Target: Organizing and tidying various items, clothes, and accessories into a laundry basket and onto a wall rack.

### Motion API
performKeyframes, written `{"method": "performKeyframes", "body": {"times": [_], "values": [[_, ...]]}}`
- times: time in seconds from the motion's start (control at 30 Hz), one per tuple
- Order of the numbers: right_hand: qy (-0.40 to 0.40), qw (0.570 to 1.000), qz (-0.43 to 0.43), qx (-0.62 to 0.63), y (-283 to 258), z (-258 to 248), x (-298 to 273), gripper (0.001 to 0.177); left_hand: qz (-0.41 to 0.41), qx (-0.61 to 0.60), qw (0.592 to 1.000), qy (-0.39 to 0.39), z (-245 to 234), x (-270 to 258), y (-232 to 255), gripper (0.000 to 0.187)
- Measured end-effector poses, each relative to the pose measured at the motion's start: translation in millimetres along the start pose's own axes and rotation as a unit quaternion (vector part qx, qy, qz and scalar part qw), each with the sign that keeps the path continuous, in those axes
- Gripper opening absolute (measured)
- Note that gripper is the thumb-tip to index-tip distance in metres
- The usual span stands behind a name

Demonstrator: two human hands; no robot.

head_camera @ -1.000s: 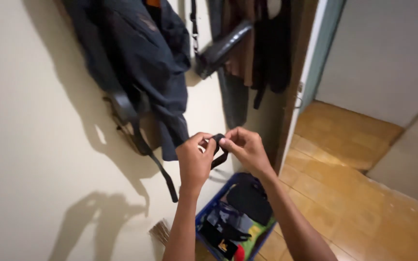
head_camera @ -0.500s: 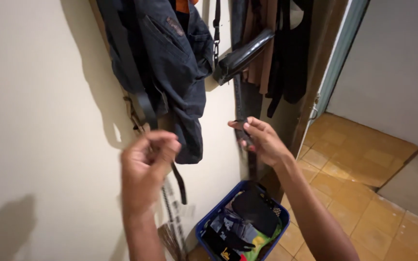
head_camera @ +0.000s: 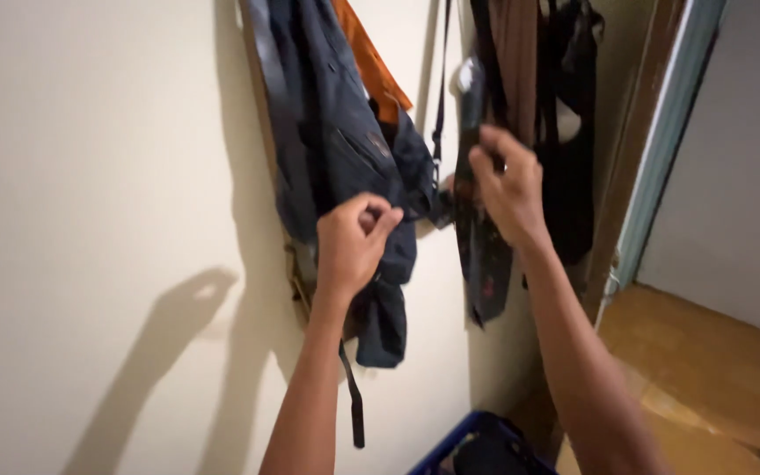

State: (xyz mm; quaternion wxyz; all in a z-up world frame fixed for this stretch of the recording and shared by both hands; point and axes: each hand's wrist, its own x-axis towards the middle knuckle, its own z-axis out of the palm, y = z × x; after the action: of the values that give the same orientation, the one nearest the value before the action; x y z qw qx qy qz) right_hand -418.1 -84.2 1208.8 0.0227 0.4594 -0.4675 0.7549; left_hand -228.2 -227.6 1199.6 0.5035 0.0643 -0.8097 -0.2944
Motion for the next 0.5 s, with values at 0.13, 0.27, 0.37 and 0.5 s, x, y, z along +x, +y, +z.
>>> {"method": "performKeyframes", "body": {"times": [0.13,0.27,0.37,0.5], "values": [[0.096,0.944,-0.170,-0.266,-21,17,94,0.035,0.072,0.089,0.992,0.061,-23,80,-1,0.029],[0.108,0.892,-0.289,-0.332,-12,24,212,0.040,0.116,0.233,0.963,0.074,-51,140,-13,0.067],[0.092,0.907,-0.261,-0.317,-17,40,270,0.039,0.095,0.290,0.951,0.056,-53,153,-31,0.089],[0.096,0.864,-0.284,-0.406,-5,55,318,0.038,0.039,0.312,0.948,0.050,-61,150,-41,0.093]]}}
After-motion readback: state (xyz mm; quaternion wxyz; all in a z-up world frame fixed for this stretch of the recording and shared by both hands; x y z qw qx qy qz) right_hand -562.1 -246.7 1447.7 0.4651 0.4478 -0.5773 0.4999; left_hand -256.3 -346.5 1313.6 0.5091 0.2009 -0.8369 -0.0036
